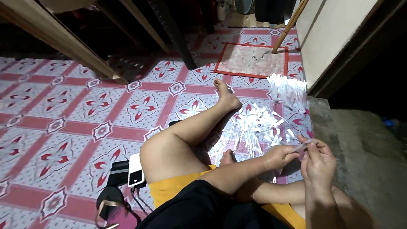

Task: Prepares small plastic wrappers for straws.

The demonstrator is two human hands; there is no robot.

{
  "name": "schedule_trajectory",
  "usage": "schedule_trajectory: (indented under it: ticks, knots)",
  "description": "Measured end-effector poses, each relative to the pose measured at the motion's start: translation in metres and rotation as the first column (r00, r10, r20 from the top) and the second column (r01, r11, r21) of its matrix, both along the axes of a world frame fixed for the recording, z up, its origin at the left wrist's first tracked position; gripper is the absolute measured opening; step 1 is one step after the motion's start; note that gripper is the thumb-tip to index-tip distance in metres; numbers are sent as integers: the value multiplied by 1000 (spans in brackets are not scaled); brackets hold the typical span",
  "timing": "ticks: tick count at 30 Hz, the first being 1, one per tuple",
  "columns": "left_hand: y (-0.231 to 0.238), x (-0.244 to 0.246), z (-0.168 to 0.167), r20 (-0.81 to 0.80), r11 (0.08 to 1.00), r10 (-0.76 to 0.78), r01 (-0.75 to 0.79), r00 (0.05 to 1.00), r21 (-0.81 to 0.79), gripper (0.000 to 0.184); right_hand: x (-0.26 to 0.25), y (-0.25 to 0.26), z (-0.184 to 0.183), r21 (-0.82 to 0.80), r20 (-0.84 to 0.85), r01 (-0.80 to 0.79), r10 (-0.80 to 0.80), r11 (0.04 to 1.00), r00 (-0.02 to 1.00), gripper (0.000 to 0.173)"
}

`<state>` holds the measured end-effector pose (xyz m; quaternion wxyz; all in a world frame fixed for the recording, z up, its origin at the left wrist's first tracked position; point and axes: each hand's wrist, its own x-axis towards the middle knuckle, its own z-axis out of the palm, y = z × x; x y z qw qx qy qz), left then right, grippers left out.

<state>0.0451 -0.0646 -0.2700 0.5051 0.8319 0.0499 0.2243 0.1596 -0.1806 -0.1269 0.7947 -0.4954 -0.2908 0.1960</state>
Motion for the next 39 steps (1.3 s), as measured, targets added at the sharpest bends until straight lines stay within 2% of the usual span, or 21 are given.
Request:
schedule_trajectory:
  ticks: [7, 11, 12, 14, 16, 19, 22, 24, 28, 31, 34, 35, 37, 39]
  knots:
    - [-2, -25, -25, -97, 1000, 0, 1, 995, 13, 26, -3, -6, 10, 55, 42, 8, -10, 998, 999, 14]
    - [3, -37, -34, -144, 998, 30, -23, 989, 50, 46, -8, -8, 28, 78, 72, -26, 21, 997, 997, 13]
    - [6, -39, -30, -139, 996, 52, -42, 989, 73, 57, -11, -7, 32, 65, 92, -52, 46, 997, 995, 13]
    - [11, -42, 6, -96, 992, 104, -96, 990, 79, 92, -19, -4, 48, 1, 129, -89, 88, 996, 988, 13]
    - [16, -39, 51, 42, 989, 148, -149, 988, 23, 106, -26, 0, 53, -66, 170, -70, 80, 995, 982, 12]
    - [24, -21, 83, 242, 990, 130, -139, 962, 20, 96, -29, 6, 39, -132, 239, -5, 37, 991, 970, 10]
    - [32, -6, 79, 309, 996, 67, -81, 949, 31, 57, -27, 7, 29, -157, 265, 43, 0, 987, 964, 9]
    - [32, -3, 77, 326, 999, 25, -31, 945, 12, 44, -26, 8, 25, -156, 251, 63, -22, 986, 968, 10]
    - [26, -12, 75, 253, 995, -27, 50, 967, -85, 36, -29, 6, 25, -194, 95, 17, 1, 981, 995, 9]
    - [21, -21, 78, 164, 963, -36, 78, 986, -259, 31, -31, 6, 26, -240, -66, -53, 39, 969, 997, 16]
    - [22, -23, 77, 30, 925, -59, 66, 998, -373, 31, -24, 8, 17, -239, -128, -121, 93, 963, 987, 18]
    - [24, -24, 76, -18, 927, -61, 50, 998, -372, 31, -22, 8, 18, -237, -143, -155, 123, 959, 982, 23]
    - [28, -28, 73, -106, 946, -64, 26, 992, -323, 33, -22, 8, 26, -281, -144, -182, 146, 942, 979, 46]
    - [30, -33, 66, -182, 968, -72, 25, 981, -250, 34, -25, 11, 29, -368, -97, -137, 108, 920, 989, 60]
